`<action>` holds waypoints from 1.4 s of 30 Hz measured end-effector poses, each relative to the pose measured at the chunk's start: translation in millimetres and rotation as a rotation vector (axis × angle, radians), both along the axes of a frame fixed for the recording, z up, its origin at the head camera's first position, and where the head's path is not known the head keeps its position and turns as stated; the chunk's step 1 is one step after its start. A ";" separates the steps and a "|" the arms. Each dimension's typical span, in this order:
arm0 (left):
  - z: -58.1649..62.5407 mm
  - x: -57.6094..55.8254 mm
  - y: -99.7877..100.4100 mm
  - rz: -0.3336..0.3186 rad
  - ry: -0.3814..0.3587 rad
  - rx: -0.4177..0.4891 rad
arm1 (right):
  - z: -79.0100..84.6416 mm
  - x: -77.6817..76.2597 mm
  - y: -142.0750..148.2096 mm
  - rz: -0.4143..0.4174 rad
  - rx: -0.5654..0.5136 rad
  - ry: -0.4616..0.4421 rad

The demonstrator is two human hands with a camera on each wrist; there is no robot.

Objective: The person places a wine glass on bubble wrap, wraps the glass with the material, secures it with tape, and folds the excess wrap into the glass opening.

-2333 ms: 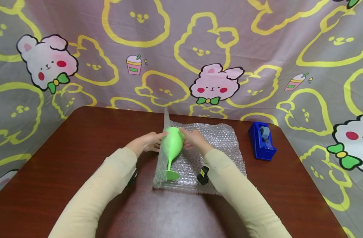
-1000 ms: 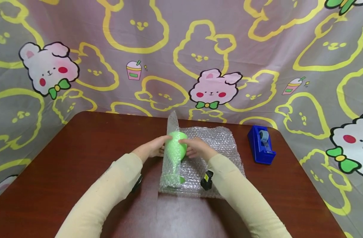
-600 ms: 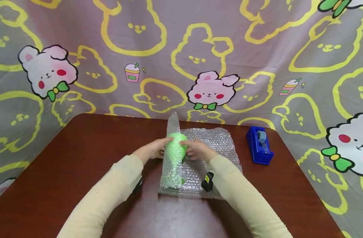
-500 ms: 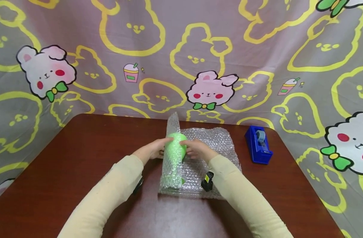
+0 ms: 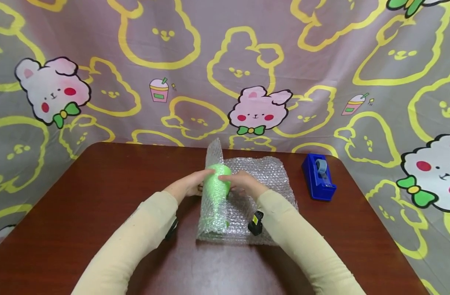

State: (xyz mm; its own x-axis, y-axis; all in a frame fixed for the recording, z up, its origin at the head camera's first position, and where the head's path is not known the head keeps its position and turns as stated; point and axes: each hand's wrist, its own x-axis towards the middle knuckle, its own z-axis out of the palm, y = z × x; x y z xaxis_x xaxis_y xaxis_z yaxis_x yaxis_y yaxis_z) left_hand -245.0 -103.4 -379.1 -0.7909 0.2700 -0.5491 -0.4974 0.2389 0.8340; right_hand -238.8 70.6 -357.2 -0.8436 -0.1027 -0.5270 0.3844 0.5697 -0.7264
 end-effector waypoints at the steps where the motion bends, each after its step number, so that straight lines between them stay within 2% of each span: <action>1: 0.7 0.0 -0.3 0.000 -0.001 0.007 | -0.2 -0.5 -0.3 -0.004 0.003 -0.004; 8: 4.4 -1.6 -2.5 -0.009 -0.030 0.022 | 0.6 -3.2 0.4 -0.029 -0.042 -0.029; 14: 0.2 -2.5 0.1 -0.003 -0.060 0.001 | -1.5 -2.0 7.7 -0.015 -0.056 -0.042; 17: -0.6 -4.2 3.8 -0.002 -0.059 -0.021 | -2.6 -2.4 11.7 -0.015 -0.061 -0.057; 21: 3.9 -5.0 9.9 -0.009 -0.029 -0.070 | -2.3 -3.7 16.8 -0.007 -0.018 -0.037; 28: 12.6 -1.8 18.1 0.018 -0.009 -0.090 | 1.7 0.0 18.7 -0.024 0.080 0.161; 37: 12.0 -0.6 17.8 0.017 -0.013 -0.071 | 0.3 5.8 12.4 -0.011 0.154 0.365; 42: 13.1 -0.4 17.6 0.016 -0.014 -0.067 | -0.2 7.8 10.0 0.065 0.193 0.499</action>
